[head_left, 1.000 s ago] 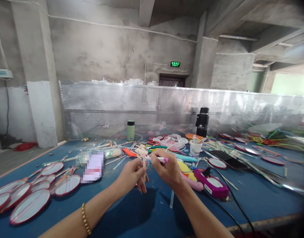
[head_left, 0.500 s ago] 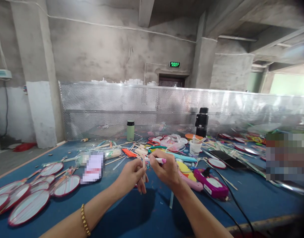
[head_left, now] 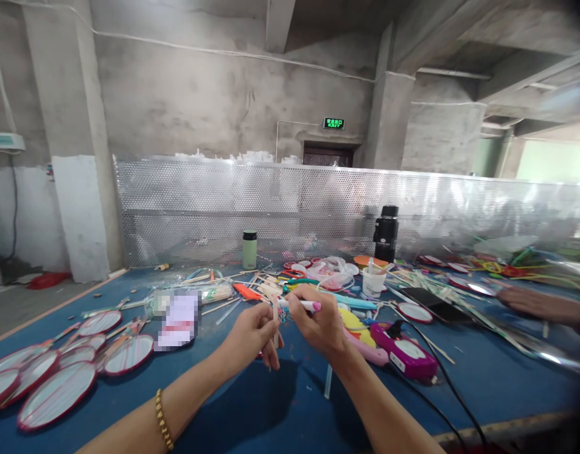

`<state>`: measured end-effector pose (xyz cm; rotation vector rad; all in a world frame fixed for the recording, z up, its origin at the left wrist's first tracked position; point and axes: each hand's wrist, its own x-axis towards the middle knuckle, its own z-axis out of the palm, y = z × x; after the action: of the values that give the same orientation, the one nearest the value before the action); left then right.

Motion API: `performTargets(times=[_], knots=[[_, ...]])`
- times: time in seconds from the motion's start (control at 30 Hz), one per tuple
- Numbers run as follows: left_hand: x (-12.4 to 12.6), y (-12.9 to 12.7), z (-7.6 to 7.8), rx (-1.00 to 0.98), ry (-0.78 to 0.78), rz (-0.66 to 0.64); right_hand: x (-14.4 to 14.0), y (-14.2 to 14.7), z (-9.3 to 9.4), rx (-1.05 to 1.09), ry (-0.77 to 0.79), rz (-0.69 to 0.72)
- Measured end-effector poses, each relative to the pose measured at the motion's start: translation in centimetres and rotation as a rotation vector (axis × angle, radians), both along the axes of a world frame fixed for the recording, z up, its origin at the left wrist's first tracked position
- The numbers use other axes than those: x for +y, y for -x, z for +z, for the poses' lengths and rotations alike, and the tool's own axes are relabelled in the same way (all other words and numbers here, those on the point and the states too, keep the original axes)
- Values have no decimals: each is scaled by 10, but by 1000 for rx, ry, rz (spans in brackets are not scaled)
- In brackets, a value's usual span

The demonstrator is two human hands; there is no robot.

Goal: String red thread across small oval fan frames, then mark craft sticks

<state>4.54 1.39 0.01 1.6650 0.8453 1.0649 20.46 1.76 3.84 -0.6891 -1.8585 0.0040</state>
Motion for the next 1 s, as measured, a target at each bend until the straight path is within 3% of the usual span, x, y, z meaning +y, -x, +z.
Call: performTargets(times=[1.0], knots=[[1,0,0,11,4,3,0,0,0,-20,11,-33]])
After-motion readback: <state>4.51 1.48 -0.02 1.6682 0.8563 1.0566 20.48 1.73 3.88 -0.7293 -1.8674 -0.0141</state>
